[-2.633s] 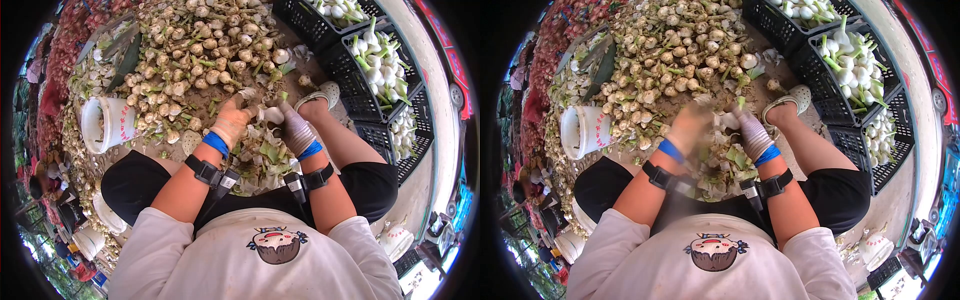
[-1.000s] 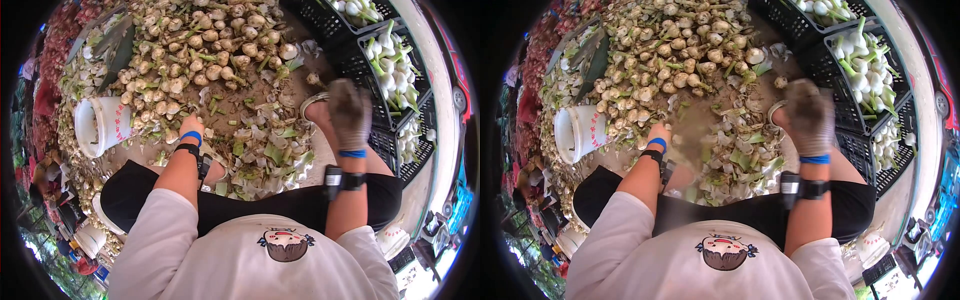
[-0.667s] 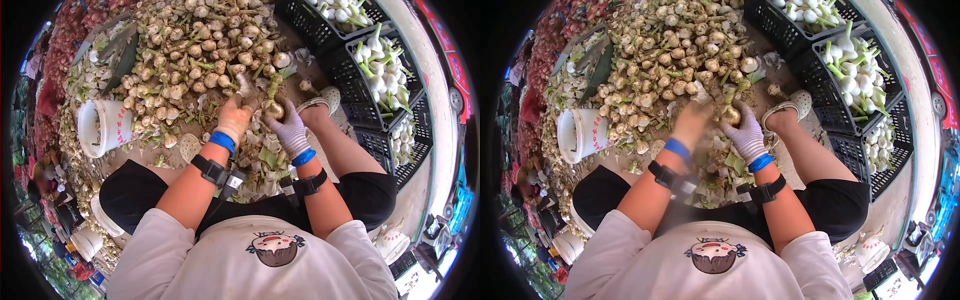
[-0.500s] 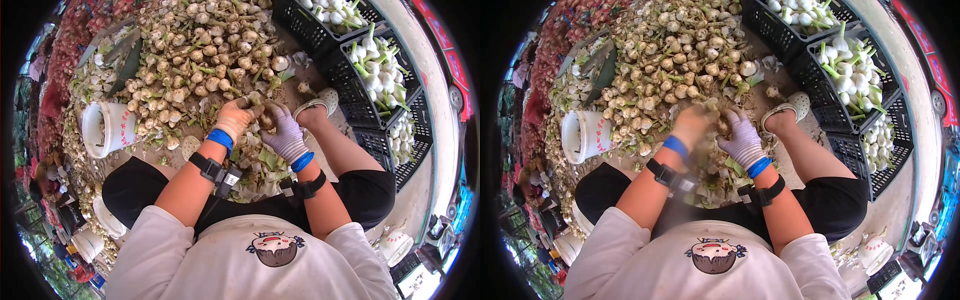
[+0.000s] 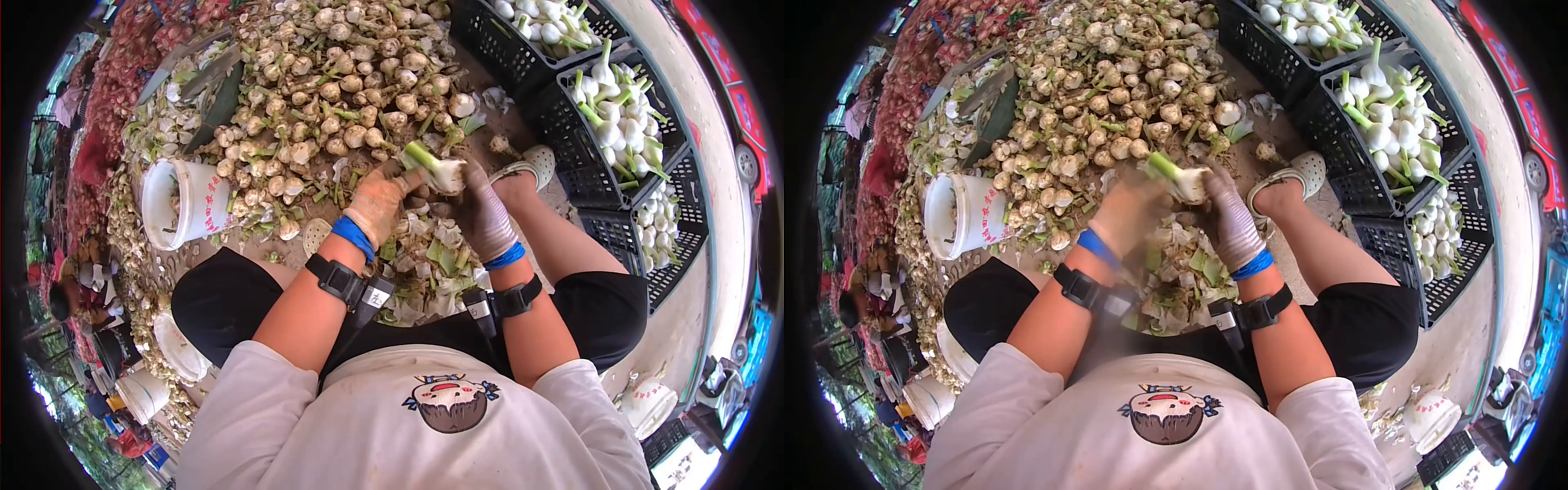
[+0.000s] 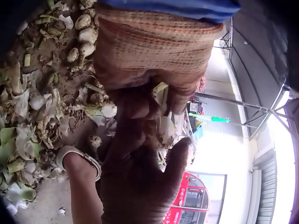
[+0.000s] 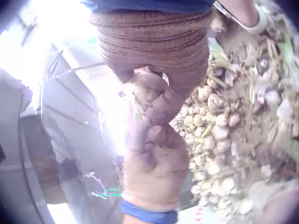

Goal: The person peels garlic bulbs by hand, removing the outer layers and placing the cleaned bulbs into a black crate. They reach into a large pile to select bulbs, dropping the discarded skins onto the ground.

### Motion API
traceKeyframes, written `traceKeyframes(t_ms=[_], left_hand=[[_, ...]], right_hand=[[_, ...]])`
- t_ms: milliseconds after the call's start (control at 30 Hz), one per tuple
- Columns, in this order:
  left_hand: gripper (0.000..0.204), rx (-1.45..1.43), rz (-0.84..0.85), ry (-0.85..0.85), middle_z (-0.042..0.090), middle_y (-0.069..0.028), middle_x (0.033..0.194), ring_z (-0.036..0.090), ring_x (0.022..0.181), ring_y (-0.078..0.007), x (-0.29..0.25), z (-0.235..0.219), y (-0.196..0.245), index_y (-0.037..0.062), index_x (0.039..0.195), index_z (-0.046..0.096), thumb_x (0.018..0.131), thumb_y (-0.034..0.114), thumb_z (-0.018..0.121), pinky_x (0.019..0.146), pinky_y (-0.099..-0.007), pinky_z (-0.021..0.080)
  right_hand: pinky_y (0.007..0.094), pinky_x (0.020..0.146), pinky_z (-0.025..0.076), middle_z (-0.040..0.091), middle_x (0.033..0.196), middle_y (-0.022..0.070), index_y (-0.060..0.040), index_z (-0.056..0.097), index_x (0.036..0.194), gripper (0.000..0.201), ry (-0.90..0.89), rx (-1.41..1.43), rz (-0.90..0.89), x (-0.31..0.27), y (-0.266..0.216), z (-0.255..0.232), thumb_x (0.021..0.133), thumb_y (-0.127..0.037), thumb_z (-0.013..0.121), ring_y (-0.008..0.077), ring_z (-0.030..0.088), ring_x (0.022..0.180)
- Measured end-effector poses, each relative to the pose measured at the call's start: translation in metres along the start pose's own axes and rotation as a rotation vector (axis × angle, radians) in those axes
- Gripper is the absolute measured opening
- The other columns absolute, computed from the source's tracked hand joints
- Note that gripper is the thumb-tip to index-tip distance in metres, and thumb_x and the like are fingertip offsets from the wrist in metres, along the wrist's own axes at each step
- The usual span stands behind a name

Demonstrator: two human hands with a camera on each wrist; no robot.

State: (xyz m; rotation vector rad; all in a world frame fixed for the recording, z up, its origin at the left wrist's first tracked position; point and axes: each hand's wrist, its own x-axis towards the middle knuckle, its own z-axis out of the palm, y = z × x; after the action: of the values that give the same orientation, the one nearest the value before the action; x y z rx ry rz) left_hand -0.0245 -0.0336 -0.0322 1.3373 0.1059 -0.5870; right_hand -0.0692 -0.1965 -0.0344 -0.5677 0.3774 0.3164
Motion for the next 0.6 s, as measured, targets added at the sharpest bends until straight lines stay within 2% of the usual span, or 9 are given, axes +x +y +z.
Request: traceKeyframes(t_ms=[67,133,200,233,267,333,467,533,600], left_hand=[[0.027,0.134,0.041,-0.058,0.063,-0.0066,0.085,0.058,0.072,-0.0136,-0.001,0.002,0.007,0.0017,0.097,0.06,0.076,0.015,0.07,0.064,-0.0263,0.046],[0.037,0.372,-0.244,0.076,0.064,-0.0066,0.087,0.058,0.076,-0.0141,-0.003,0.008,0.022,0.0,0.101,0.059,0.072,0.019,0.074,0.069,-0.0281,0.046],[0.043,0.322,-0.195,0.008,0.064,-0.0059,0.089,0.057,0.078,-0.0144,0.002,0.001,0.014,-0.001,0.105,0.059,0.071,0.019,0.075,0.072,-0.0286,0.045],[0.035,0.534,-0.146,-0.048,0.063,-0.0076,0.084,0.058,0.075,-0.0156,-0.003,0.006,0.025,-0.0001,0.101,0.059,0.074,0.019,0.069,0.069,-0.0289,0.046],[0.028,0.746,-0.096,-0.107,0.062,-0.0093,0.079,0.059,0.071,-0.0169,-0.006,0.008,0.029,0.0007,0.098,0.06,0.077,0.019,0.064,0.066,-0.0291,0.047],[0.029,0.694,-0.139,-0.131,0.063,-0.0101,0.08,0.059,0.071,-0.0179,-0.006,0.007,0.026,0.0004,0.097,0.06,0.077,0.02,0.064,0.067,-0.0298,0.048],[0.03,0.55,-0.19,-0.154,0.063,-0.0045,0.084,0.055,0.07,-0.014,0.011,-0.01,0.003,0.0047,0.105,0.06,0.076,0.01,0.065,0.066,-0.0281,0.046],[0.027,0.705,-0.044,0.057,0.063,-0.0058,0.085,0.058,0.074,-0.0186,0.022,-0.023,-0.005,0.0039,0.103,0.06,0.077,0.01,0.062,0.067,-0.029,0.047],[0.024,0.438,0.068,0.051,0.062,-0.0068,0.089,0.059,0.078,-0.0226,0.035,-0.04,-0.039,0.0041,0.104,0.057,0.081,0.011,0.058,0.068,-0.0304,0.047]], right_hand=[[0.0312,0.061,0.053,0.056,0.104,0.0155,-0.0028,0.036,0.126,0.054,-0.034,-0.644,-0.227,-0.008,0.002,0.001,0.087,-0.037,0.051,0.0247,0.06,0.087],[0.0289,0.052,0.051,0.06,0.09,0.014,-0.0038,0.047,0.114,0.052,0.057,-0.659,-0.266,-0.004,0.006,-0.005,0.088,-0.049,0.044,0.0214,0.062,0.072],[0.0261,0.042,0.046,0.06,0.07,0.0088,-0.0055,0.053,0.1,0.053,-0.105,-0.229,0.242,0.0,-0.007,-0.022,0.087,-0.055,0.041,0.0153,0.058,0.052],[0.0245,0.035,0.04,0.055,0.057,0.0047,-0.008,0.055,0.088,0.052,0.046,-0.198,0.319,0.001,-0.005,-0.015,0.088,-0.057,0.036,0.0125,0.051,0.041],[0.0245,0.035,0.04,0.055,0.057,0.0047,-0.008,0.055,0.088,0.052,0.049,-0.197,0.322,0.003,-0.002,-0.011,0.088,-0.057,0.036,0.0125,0.051,0.041],[0.0228,0.035,0.04,0.057,0.063,0.0058,-0.0078,0.053,0.093,0.046,0.279,-0.563,0.079,0.006,0.003,-0.006,0.09,-0.051,0.039,0.013,0.053,0.044],[0.0212,0.035,0.04,0.059,0.071,0.0062,-0.008,0.051,0.102,0.036,0.379,-0.359,-0.2,0.009,0.01,-0.006,0.09,-0.042,0.046,0.013,0.053,0.046],[0.0208,0.035,0.04,0.059,0.071,0.0054,-0.0081,0.051,0.107,0.04,0.276,-0.266,-0.071,0.008,0.004,-0.015,0.089,-0.044,0.047,0.0123,0.052,0.046],[0.0197,0.034,0.038,0.058,0.069,0.0048,-0.0087,0.051,0.11,0.045,0.208,0.032,0.2,0.003,-0.006,-0.003,0.088,-0.047,0.048,0.0113,0.051,0.044]])
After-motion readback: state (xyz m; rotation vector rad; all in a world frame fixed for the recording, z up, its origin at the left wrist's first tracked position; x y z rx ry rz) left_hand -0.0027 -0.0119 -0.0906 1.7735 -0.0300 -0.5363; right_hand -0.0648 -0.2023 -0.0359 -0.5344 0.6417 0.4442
